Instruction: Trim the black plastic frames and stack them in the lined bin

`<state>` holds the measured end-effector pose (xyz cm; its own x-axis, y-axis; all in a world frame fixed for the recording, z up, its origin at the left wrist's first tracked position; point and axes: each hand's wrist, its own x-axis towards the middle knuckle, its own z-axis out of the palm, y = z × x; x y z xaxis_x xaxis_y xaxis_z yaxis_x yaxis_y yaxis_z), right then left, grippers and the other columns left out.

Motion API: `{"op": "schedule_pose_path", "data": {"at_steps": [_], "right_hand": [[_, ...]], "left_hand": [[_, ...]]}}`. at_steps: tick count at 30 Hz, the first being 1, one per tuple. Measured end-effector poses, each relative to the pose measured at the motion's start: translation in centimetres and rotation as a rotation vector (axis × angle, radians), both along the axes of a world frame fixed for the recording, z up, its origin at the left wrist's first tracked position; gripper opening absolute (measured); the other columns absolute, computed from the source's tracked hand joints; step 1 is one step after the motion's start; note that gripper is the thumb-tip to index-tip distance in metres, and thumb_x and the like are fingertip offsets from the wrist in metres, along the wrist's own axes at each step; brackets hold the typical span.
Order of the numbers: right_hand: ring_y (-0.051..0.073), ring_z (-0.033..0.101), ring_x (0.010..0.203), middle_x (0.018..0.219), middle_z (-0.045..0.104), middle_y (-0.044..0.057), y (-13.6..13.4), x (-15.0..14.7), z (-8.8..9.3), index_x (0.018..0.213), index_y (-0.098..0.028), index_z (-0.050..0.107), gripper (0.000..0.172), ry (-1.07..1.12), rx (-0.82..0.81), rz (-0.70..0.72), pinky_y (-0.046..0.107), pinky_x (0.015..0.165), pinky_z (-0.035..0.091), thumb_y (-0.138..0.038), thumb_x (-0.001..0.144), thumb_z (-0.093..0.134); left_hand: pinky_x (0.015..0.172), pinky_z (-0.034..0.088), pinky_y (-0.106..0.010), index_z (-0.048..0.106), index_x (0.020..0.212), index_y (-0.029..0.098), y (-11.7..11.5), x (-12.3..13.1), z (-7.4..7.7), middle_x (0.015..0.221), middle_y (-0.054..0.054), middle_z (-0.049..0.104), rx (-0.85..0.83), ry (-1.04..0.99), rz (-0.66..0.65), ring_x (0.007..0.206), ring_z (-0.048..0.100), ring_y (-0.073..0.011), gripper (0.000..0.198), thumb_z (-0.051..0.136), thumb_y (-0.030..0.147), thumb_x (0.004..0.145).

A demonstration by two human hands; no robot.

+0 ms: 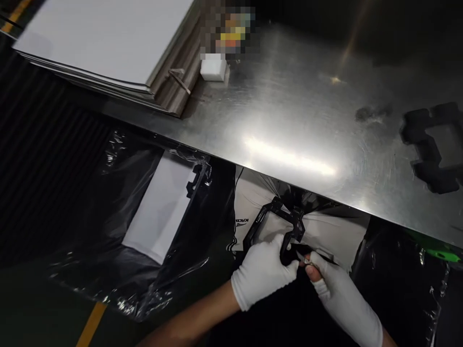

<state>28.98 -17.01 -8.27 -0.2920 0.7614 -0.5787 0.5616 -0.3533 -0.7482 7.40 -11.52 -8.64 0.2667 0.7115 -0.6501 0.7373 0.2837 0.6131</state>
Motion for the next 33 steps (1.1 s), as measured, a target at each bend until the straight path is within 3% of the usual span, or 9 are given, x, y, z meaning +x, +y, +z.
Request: {"op": "schedule_pose_path", "data": {"at_steps": [4, 10, 20, 29, 33], "right_hand": [[0.016, 0.065, 0.064, 0.079, 0.07, -0.002, -0.8, -1.6, -0.6, 0.098, -0.025, 0.059, 0.047, -0.2, 0.096, 0.21, 0.029, 0.062, 0.04, -0.055, 0.118, 0.028], [0.014, 0.063, 0.049, 0.067, 0.068, -0.004, -0.3, -2.5, -0.5, 0.097, -0.024, 0.061, 0.05, -0.34, 0.238, 0.261, 0.028, 0.049, 0.031, -0.052, 0.119, 0.025], [0.014, 0.063, 0.045, 0.066, 0.068, -0.003, -0.7, -3.0, -0.8, 0.104, -0.02, 0.068, 0.055, -0.464, 0.367, 0.284, 0.028, 0.045, 0.029, -0.046, 0.12, 0.023], [0.011, 0.055, 0.039, 0.059, 0.063, -0.003, -0.6, -3.4, -0.8, 0.088, -0.02, 0.067, 0.059, -0.499, 0.438, 0.227, 0.028, 0.043, 0.024, -0.045, 0.12, 0.024], [0.012, 0.057, 0.041, 0.059, 0.062, -0.004, -0.7, -3.5, -0.8, 0.086, -0.021, 0.065, 0.058, -0.461, 0.395, 0.194, 0.027, 0.044, 0.027, -0.047, 0.12, 0.025]], "left_hand": [[0.072, 0.057, -0.042, 0.067, 0.109, 0.019, -0.1, -0.1, 0.5, 0.087, -0.008, 0.079, -0.007, 0.198, -0.233, 0.078, 0.079, -0.0335, 0.028, 0.061, 0.044, 0.096], [0.081, 0.06, -0.045, 0.069, 0.112, 0.016, -0.4, 0.4, 0.3, 0.089, -0.011, 0.081, 0.044, 0.253, -0.36, 0.086, 0.08, -0.0358, 0.032, 0.059, 0.041, 0.095], [0.067, 0.057, -0.042, 0.072, 0.103, 0.016, -0.7, 0.6, -0.3, 0.08, -0.009, 0.079, 0.144, 0.288, -0.355, 0.072, 0.079, -0.0339, 0.03, 0.061, 0.043, 0.094], [0.059, 0.051, -0.039, 0.071, 0.089, 0.018, -1.5, 0.7, -0.8, 0.07, -0.007, 0.077, 0.288, 0.309, -0.281, 0.063, 0.077, -0.0311, 0.026, 0.067, 0.044, 0.09], [0.058, 0.051, -0.04, 0.073, 0.085, 0.018, -1.5, 0.7, -0.9, 0.069, -0.008, 0.077, 0.289, 0.341, -0.292, 0.064, 0.078, -0.0328, 0.028, 0.067, 0.045, 0.089]]}}
